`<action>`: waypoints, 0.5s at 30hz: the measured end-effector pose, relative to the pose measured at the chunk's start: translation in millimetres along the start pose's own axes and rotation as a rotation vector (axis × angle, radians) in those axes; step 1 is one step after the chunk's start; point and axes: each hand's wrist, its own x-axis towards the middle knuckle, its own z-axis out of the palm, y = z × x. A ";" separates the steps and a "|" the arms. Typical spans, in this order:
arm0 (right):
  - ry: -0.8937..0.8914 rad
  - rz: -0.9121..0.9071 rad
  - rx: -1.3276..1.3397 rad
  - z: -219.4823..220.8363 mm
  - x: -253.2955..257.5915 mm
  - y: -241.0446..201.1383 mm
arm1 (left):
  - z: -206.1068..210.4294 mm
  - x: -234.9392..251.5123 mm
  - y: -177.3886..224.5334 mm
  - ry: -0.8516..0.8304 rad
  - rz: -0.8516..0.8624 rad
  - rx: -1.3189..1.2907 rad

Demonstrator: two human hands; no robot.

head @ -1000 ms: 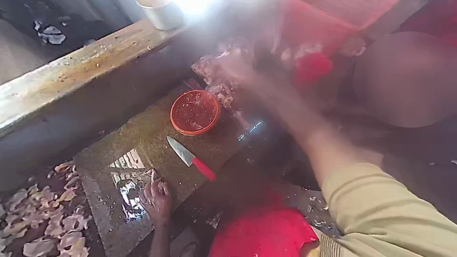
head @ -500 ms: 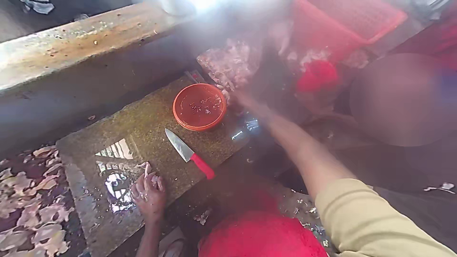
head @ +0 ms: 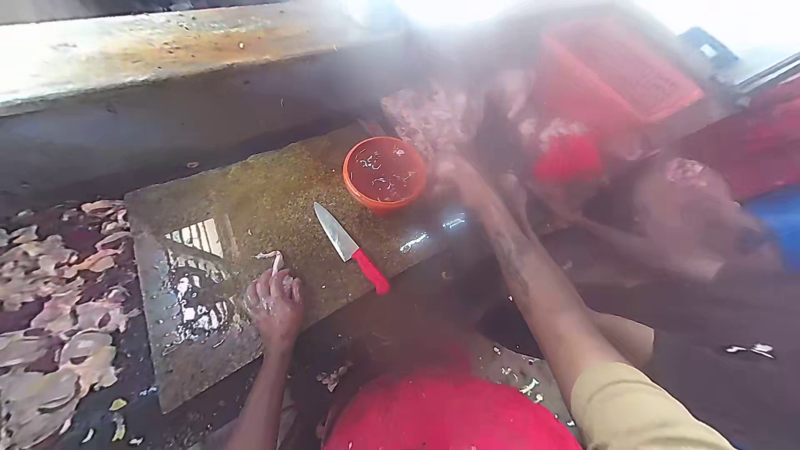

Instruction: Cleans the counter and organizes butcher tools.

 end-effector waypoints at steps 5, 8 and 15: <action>-0.048 -0.064 0.439 50.0 -74.2 -13.0 | -0.1 1.3 -7.4 0.020 0.015 -0.116; -0.142 -0.025 0.429 101.7 -116.0 -16.8 | -7.9 3.5 -10.7 0.015 0.036 -0.275; -0.371 0.115 0.277 229.0 -118.5 5.1 | -45.0 17.1 14.3 -0.102 0.026 -0.522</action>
